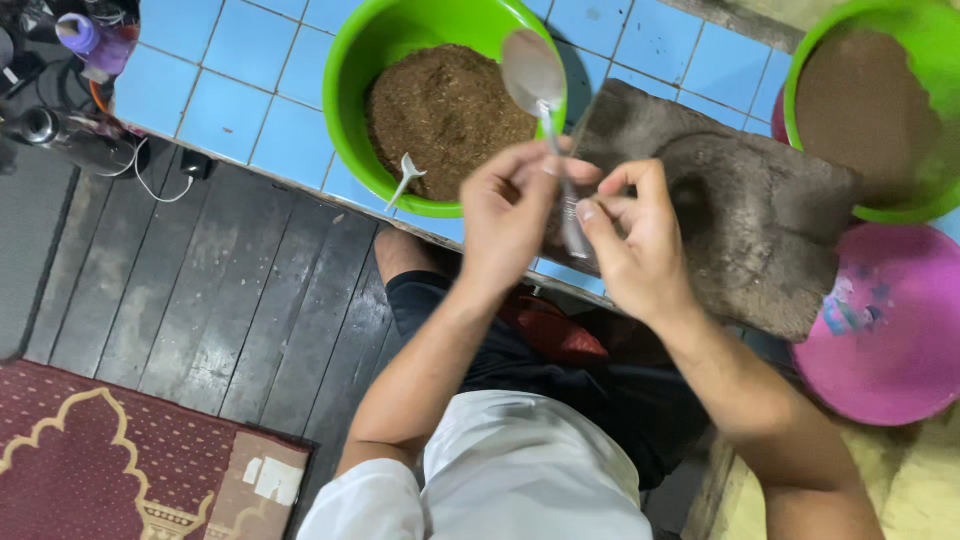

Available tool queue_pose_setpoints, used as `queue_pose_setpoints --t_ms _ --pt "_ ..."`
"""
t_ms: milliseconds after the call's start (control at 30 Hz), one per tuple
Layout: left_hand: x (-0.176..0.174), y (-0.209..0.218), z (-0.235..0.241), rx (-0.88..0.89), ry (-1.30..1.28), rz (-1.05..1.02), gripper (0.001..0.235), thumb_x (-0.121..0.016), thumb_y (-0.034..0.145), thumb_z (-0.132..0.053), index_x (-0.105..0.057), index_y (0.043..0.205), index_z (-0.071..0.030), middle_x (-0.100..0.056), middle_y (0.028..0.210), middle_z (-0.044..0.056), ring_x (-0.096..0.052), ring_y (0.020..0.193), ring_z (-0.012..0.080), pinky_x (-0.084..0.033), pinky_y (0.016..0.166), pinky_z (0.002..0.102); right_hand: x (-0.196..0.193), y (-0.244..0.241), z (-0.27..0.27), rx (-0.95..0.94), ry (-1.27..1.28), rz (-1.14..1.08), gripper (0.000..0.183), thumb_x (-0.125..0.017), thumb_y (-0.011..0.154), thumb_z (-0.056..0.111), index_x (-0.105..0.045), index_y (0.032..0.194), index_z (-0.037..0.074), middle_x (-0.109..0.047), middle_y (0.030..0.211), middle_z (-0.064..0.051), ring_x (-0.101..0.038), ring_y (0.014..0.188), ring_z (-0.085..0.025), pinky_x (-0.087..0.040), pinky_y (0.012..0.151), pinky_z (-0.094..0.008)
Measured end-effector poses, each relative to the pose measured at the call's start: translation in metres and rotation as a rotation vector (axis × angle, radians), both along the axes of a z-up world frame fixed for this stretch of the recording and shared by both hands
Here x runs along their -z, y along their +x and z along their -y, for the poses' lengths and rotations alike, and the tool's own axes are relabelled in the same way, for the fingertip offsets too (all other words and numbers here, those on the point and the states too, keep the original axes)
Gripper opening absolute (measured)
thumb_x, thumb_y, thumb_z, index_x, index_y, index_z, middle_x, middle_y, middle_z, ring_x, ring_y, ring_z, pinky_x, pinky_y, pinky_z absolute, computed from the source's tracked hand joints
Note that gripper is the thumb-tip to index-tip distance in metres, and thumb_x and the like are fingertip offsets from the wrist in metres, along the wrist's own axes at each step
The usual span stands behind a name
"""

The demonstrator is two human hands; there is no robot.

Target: The person scoops brown powder from a green bowl into a pink bowl using a spoon, then transfers the powder into a stone mortar. They use a pestle to grind the powder inside the mortar.

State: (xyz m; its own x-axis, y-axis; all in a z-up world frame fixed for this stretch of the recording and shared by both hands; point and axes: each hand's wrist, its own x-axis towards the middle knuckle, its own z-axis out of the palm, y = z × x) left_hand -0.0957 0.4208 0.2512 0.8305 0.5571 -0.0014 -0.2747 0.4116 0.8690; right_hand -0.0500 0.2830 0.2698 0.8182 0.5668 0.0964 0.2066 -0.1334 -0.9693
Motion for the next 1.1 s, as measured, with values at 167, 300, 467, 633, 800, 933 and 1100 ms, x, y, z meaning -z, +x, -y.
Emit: queue_pose_setpoints --t_ms 167,300,467,633,800,933,1100 --pt "-0.004 -0.024 -0.096 -0.007 0.792 -0.255 0.013 -0.051 0.102 -0.014 -0.064 0.105 -0.012 -0.072 0.077 -0.002 -0.063 0.07 0.0087 -0.046 0.064 0.028 -0.04 0.039 -0.024 -0.029 -0.267 0.326 0.02 -0.052 0.103 -0.001 -0.042 0.12 0.0 -0.072 0.086 -0.012 -0.071 0.084 -0.024 -0.051 0.08 -0.037" --pt "0.037 -0.026 -0.14 0.296 1.234 -0.581 0.021 -0.054 0.094 -0.009 -0.06 0.113 -0.005 -0.071 0.095 0.023 -0.063 0.086 0.0509 -0.044 0.066 0.061 -0.043 0.081 -0.029 -0.008 -0.393 0.436 0.02 -0.047 0.107 -0.007 -0.044 0.127 -0.002 -0.072 0.094 -0.015 -0.068 0.085 -0.024 -0.05 0.071 -0.036" --pt "0.075 -0.009 -0.159 0.435 1.614 -0.828 0.024 -0.048 0.093 -0.001 -0.059 0.115 0.001 -0.064 0.104 0.023 -0.07 0.081 0.05 -0.057 0.063 0.062 -0.015 0.127 -0.036 0.001 -0.448 0.876 0.02 -0.07 0.109 0.003 -0.06 0.124 -0.007 -0.07 0.092 -0.016 -0.069 0.086 -0.034 -0.05 0.082 -0.048" --pt "0.123 0.029 -0.181 0.309 1.786 -0.867 0.023 -0.054 0.091 0.002 -0.064 0.111 0.003 -0.065 0.101 0.018 -0.074 0.074 0.041 -0.059 0.055 0.053 -0.009 0.125 -0.056 0.016 -0.541 0.936 0.024 -0.07 0.108 0.01 -0.061 0.125 -0.004 -0.07 0.094 -0.01 -0.068 0.092 -0.034 -0.045 0.085 -0.052" --pt "0.117 0.039 -0.184 0.504 1.782 -1.009 0.029 -0.054 0.096 -0.002 -0.067 0.122 0.003 -0.065 0.116 0.018 -0.075 0.092 0.0368 -0.062 0.068 0.047 -0.014 0.113 -0.06 -0.011 -0.577 0.908 0.027 -0.07 0.108 0.011 -0.059 0.129 -0.004 -0.068 0.097 -0.01 -0.065 0.099 -0.036 -0.041 0.086 -0.052" --pt "0.088 0.036 -0.181 0.719 1.741 -0.972 0.025 -0.055 0.096 -0.002 -0.075 0.11 -0.006 -0.073 0.11 0.017 -0.074 0.097 0.0401 -0.063 0.074 0.052 -0.018 0.109 -0.06 -0.013 -0.568 0.935 0.029 -0.071 0.108 0.01 -0.059 0.13 -0.004 -0.068 0.097 -0.009 -0.065 0.1 -0.035 -0.041 0.086 -0.051" --pt "0.114 0.051 -0.194 0.546 1.749 -0.943 0.06 -0.083 0.077 -0.007 -0.056 0.129 0.006 -0.066 0.119 0.02 -0.073 0.096 0.0419 -0.062 0.07 0.053 -0.023 0.104 -0.058 -0.012 -0.552 0.936 0.03 -0.071 0.108 0.01 -0.059 0.131 -0.005 -0.068 0.099 -0.008 -0.065 0.101 -0.035 -0.042 0.088 -0.051"
